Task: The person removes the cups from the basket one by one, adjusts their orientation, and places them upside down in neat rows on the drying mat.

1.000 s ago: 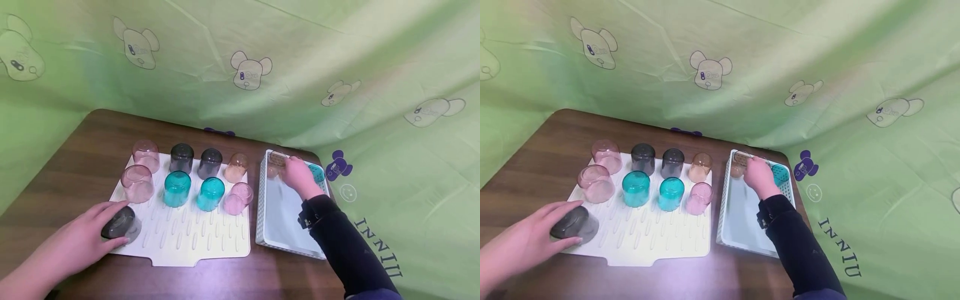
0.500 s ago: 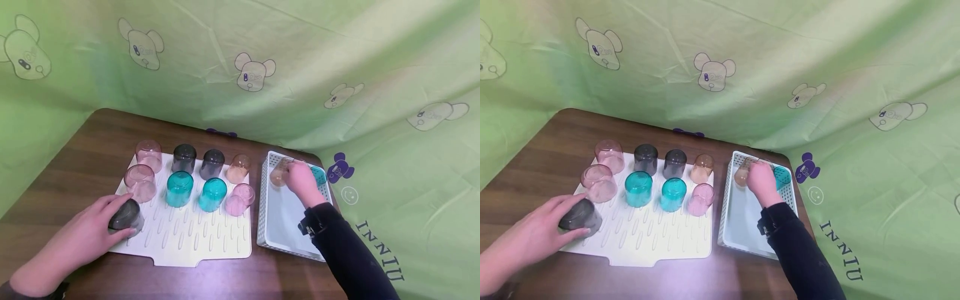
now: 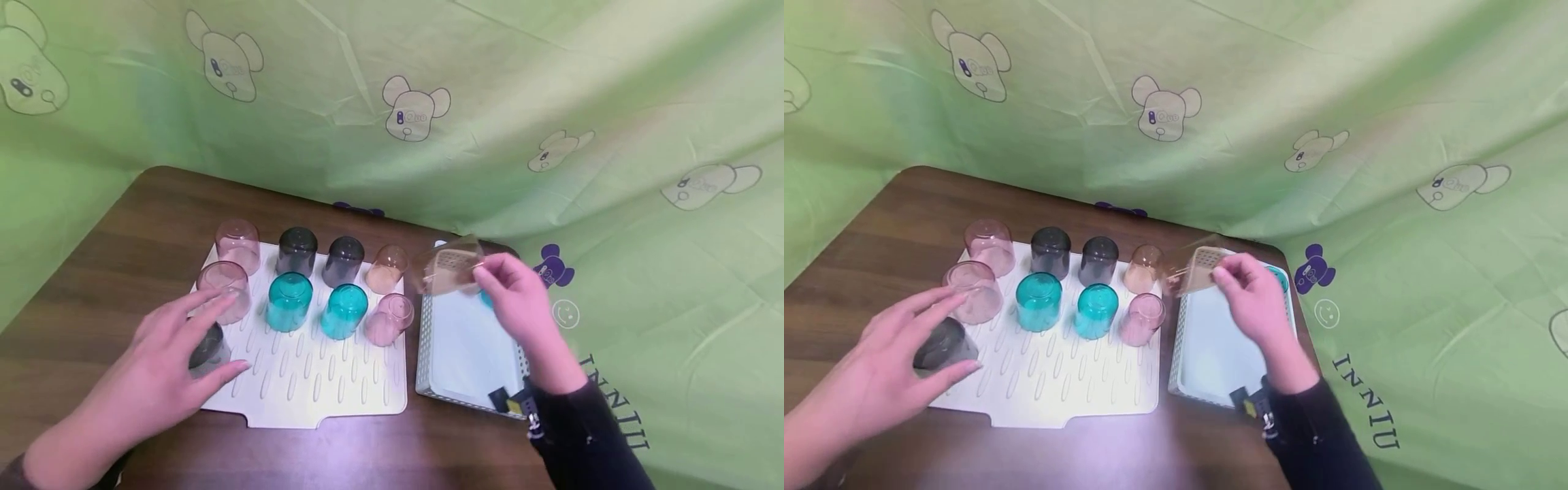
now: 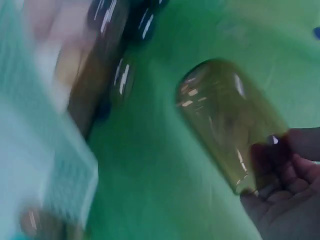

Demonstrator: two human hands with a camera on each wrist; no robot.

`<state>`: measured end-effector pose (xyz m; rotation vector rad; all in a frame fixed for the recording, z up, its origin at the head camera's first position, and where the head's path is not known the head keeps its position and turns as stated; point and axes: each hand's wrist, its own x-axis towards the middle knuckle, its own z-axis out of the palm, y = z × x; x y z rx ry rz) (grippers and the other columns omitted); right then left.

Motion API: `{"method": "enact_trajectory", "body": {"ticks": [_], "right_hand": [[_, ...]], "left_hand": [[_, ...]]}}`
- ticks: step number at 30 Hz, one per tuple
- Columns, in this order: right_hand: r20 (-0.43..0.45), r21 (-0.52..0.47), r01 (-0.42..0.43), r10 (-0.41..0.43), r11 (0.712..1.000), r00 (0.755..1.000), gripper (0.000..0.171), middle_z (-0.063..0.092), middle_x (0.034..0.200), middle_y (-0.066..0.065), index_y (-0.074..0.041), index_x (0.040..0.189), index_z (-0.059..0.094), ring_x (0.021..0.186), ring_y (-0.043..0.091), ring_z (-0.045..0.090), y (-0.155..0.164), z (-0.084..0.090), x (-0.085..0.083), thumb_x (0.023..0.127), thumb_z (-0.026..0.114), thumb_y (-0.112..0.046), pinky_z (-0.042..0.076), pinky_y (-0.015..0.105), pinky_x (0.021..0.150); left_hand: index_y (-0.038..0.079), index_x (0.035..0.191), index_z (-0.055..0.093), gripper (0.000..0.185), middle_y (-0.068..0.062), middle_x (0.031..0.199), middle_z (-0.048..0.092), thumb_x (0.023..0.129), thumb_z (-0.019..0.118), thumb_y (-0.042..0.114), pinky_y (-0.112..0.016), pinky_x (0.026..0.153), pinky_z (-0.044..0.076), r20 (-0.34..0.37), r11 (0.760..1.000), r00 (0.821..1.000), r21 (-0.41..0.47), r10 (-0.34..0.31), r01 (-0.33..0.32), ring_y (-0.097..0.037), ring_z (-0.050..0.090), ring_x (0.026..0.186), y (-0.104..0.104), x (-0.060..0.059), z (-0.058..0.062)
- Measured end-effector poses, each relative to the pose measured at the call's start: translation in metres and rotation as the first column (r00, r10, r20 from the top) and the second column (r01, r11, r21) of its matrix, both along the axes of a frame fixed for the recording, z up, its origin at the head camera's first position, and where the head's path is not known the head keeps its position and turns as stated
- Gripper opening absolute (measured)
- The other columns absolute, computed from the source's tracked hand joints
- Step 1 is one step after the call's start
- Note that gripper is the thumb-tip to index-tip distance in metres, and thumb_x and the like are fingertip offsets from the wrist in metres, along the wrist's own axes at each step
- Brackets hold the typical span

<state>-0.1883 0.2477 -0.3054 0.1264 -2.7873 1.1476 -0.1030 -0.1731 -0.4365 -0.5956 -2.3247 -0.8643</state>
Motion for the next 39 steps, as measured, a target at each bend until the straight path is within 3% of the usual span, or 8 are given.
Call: {"method": "enact_trajectory", "body": {"ticks": [3,7,10,19,23,32,36,39], "right_hand": [[0.017,-0.405,-0.153,0.175,0.901,0.984,0.009,0.068,0.095,0.000,-0.003,0.102,0.062,0.092,0.013,0.065,-0.022,-0.024,0.013,0.102,0.053,-0.002,0.053,0.027,0.091],[0.075,-0.786,-0.187,0.391,0.590,0.918,0.024,0.065,0.090,-0.005,-0.013,0.094,0.064,0.087,0.010,0.062,-0.055,-0.060,0.028,0.102,0.047,0.002,0.053,0.027,0.091],[0.146,-0.891,-0.108,0.503,0.441,0.852,0.027,0.065,0.088,-0.004,-0.016,0.091,0.065,0.087,0.011,0.061,-0.080,-0.087,0.037,0.104,0.046,-0.003,0.052,0.030,0.092],[0.258,-0.963,0.115,0.723,0.242,0.641,0.029,0.066,0.089,-0.001,-0.014,0.091,0.064,0.089,0.012,0.064,-0.117,-0.143,0.059,0.107,0.040,-0.012,0.052,0.033,0.094],[0.349,-0.933,0.166,0.688,0.319,0.637,0.028,0.067,0.092,0.001,-0.014,0.093,0.065,0.092,0.014,0.065,-0.120,-0.147,0.059,0.106,0.041,-0.010,0.053,0.034,0.094],[0.481,-0.626,0.010,0.376,0.780,0.792,0.028,0.064,0.108,0.012,0.009,0.122,0.056,0.099,0.023,0.064,-0.087,-0.118,0.039,0.098,0.058,-0.005,0.054,0.041,0.095],[0.361,-0.243,-0.114,0.198,0.963,0.911,0.034,0.063,0.120,0.016,0.002,0.131,0.055,0.109,0.028,0.062,-0.041,-0.083,0.000,0.100,0.059,-0.013,0.050,0.048,0.100],[0.198,0.194,-0.057,0.018,0.979,0.980,0.039,0.062,0.126,0.019,-0.001,0.137,0.053,0.115,0.034,0.060,-0.002,-0.066,-0.041,0.101,0.057,-0.018,0.048,0.054,0.101]], "left_hand": [[0.007,0.141,0.056,0.081,-0.022,0.146,0.048,0.094,0.048,0.072,-0.036,0.121,0.024,-0.055,0.998,0.997,0.000,-0.059,0.060,-0.042,0.047,0.127,0.016,0.003,0.010],[0.006,0.143,0.054,0.077,-0.020,0.152,0.044,0.096,0.050,0.067,-0.019,0.119,0.017,-0.068,0.990,0.987,-0.002,-0.143,0.144,-0.040,0.048,0.129,0.035,0.007,0.015],[0.007,0.145,0.053,0.076,-0.019,0.154,0.043,0.097,0.049,0.066,-0.017,0.119,0.017,-0.060,0.981,0.979,-0.030,-0.194,0.193,-0.037,0.052,0.126,0.046,0.011,0.013],[0.012,0.144,0.055,0.065,-0.009,0.143,0.054,0.098,0.051,0.059,-0.022,0.113,0.036,-0.041,0.963,0.966,-0.089,-0.257,0.253,-0.027,0.062,0.118,0.060,0.016,0.000],[0.016,0.143,0.055,0.066,-0.005,0.139,0.056,0.096,0.049,0.062,-0.038,0.090,0.056,0.038,0.968,0.976,-0.123,-0.216,0.219,-0.024,0.064,0.116,0.060,0.017,-0.001],[0.015,0.139,0.057,0.081,-0.008,0.132,0.060,0.070,0.092,0.037,-0.045,0.080,0.060,0.209,0.979,0.973,-0.159,-0.095,0.129,-0.026,0.068,0.109,0.061,0.016,0.002],[0.009,0.135,0.059,0.076,-0.012,0.126,0.062,0.070,0.092,0.033,-0.047,0.080,0.060,0.264,0.976,0.964,-0.197,-0.038,0.092,-0.029,0.068,0.104,0.059,0.009,0.000],[0.006,0.132,0.059,0.072,-0.015,0.123,0.062,0.072,0.091,0.030,-0.050,0.078,0.059,0.291,0.974,0.957,-0.216,0.002,0.064,-0.032,0.068,0.101,0.058,0.002,-0.005]]}}
